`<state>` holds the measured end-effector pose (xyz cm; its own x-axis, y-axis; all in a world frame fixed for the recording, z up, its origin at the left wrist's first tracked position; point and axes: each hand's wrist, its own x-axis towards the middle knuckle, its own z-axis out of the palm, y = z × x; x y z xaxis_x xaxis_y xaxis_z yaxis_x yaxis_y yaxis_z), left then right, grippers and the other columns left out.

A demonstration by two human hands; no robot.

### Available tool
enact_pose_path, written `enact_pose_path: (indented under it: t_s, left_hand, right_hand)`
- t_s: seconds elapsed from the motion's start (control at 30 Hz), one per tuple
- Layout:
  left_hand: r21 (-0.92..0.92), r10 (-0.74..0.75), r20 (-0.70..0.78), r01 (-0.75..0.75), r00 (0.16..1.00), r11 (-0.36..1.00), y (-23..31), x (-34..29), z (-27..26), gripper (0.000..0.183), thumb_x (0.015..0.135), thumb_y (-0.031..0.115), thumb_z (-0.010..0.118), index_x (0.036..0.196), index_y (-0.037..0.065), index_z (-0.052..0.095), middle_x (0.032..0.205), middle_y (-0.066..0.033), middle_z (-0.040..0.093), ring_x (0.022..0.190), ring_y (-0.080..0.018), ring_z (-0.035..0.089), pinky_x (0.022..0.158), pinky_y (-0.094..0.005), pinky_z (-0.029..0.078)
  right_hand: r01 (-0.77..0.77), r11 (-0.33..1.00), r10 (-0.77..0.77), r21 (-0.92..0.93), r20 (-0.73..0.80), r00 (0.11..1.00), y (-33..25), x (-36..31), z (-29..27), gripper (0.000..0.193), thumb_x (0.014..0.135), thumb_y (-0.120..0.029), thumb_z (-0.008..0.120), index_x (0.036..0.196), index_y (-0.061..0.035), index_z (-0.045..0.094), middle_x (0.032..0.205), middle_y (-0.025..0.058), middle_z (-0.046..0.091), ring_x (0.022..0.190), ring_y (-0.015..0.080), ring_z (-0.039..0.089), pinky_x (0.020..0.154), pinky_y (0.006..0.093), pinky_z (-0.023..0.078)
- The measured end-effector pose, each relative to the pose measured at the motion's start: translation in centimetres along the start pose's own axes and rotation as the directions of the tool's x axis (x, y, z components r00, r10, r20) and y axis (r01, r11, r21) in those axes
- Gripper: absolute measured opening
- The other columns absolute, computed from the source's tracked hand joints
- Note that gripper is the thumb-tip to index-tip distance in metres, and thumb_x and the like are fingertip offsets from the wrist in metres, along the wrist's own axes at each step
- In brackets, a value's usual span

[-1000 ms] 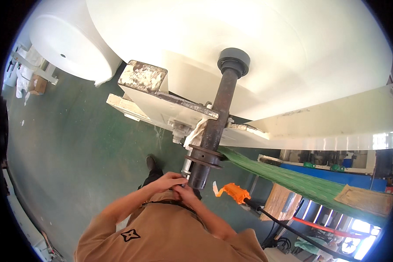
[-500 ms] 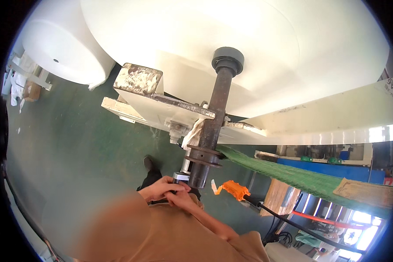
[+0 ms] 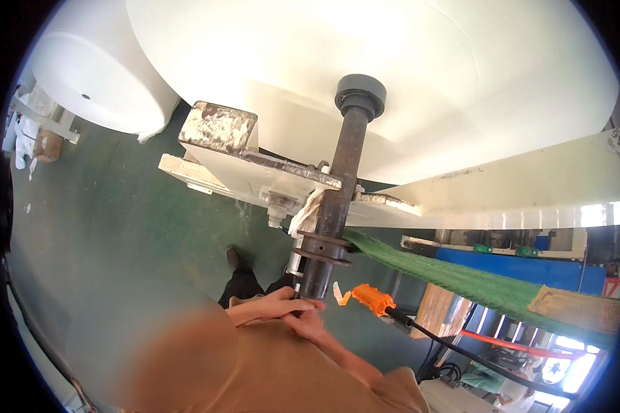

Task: The person picks up folded white paper products from a conveyor belt, unfolds them to inspect the layers, and places them back on the belt. They also interact with a machine control panel and handle large rolls of paper material in a factory setting.

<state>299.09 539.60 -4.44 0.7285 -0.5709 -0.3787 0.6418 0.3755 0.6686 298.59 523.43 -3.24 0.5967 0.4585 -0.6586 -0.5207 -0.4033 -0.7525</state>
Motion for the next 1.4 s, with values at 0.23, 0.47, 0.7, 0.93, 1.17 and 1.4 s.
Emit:
enact_pose_path:
  t_s: [0.23,0.47,0.7,0.93,1.17,1.4]
  left_hand:
    - [0.146,0.039,-0.077,-0.028,0.996,0.989,-4.3,1.3,-6.8,0.036,0.092,0.023,0.064,0.118,-0.001,0.068,0.111,-0.0078,0.07,0.096,-0.0159,0.065,0.087,-0.0328,0.052]
    - [-0.313,0.027,0.066,-0.005,0.997,0.95,-1.2,2.4,1.7,0.031,0.088,0.015,0.057,0.105,-0.007,0.071,0.11,-0.0141,0.07,0.105,-0.0223,0.064,0.103,-0.0339,0.044]
    - [0.083,-0.152,-0.098,0.16,0.983,0.984,1.9,-3.2,-1.8,0.057,0.092,0.048,0.066,0.103,-0.008,0.067,0.089,-0.0136,0.07,0.071,-0.0177,0.069,0.057,-0.0285,0.055]
    - [0.073,0.154,-0.497,-0.136,0.854,0.988,-5.2,-16.1,-11.8,0.065,0.1,0.052,0.051,0.14,0.001,0.051,0.127,-0.0142,0.062,0.114,-0.0204,0.06,0.095,-0.0369,0.051]
    - [-0.18,0.031,-0.883,-0.399,0.468,0.899,-7.0,-43.6,-27.2,0.044,0.104,0.041,0.048,0.127,0.005,0.06,0.12,-0.0067,0.065,0.109,-0.0171,0.061,0.09,-0.0341,0.051]
    - [0.16,0.256,-0.955,-0.459,0.153,0.874,-1.4,-67.6,-49.6,0.042,0.105,0.035,0.049,0.129,0.003,0.06,0.118,-0.009,0.066,0.11,-0.0174,0.063,0.091,-0.0326,0.051]
  right_hand:
    - [-0.092,0.972,0.038,0.214,0.243,0.969,6.4,7.0,1.1,0.011,0.085,-0.013,0.065,0.078,-0.0046,0.062,0.065,0.0016,0.059,0.056,0.0102,0.058,0.048,0.0269,0.044]
    - [0.122,0.945,-0.145,-0.302,-0.054,0.988,-2.1,-1.3,-0.6,0.015,0.076,-0.011,0.073,0.075,-0.0037,0.059,0.063,0.0045,0.058,0.055,0.0131,0.055,0.047,0.031,0.039]
    - [-0.119,0.988,0.144,-0.097,0.306,0.941,1.2,3.0,0.1,0.013,0.076,-0.013,0.07,0.078,-0.002,0.063,0.071,0.0048,0.062,0.067,0.0131,0.06,0.058,0.0269,0.045]
    - [-0.408,0.513,0.158,0.755,0.384,0.91,3.8,-0.2,1.4,0.053,0.089,-0.032,0.067,0.133,-0.0065,0.052,0.101,0.0108,0.064,0.093,0.0262,0.062,0.09,0.0447,0.05]
    - [-0.57,0.693,0.585,-0.44,-0.117,0.802,18.1,12.4,11.2,0.033,0.095,-0.036,0.059,0.116,-0.0102,0.061,0.097,0.0114,0.064,0.09,0.0268,0.064,0.083,0.0436,0.053]
    - [-0.128,0.494,0.449,-0.86,0.126,0.885,5.1,32.9,39.5,0.03,0.092,-0.032,0.061,0.109,-0.0074,0.065,0.099,0.0117,0.068,0.086,0.0261,0.066,0.077,0.0432,0.054]
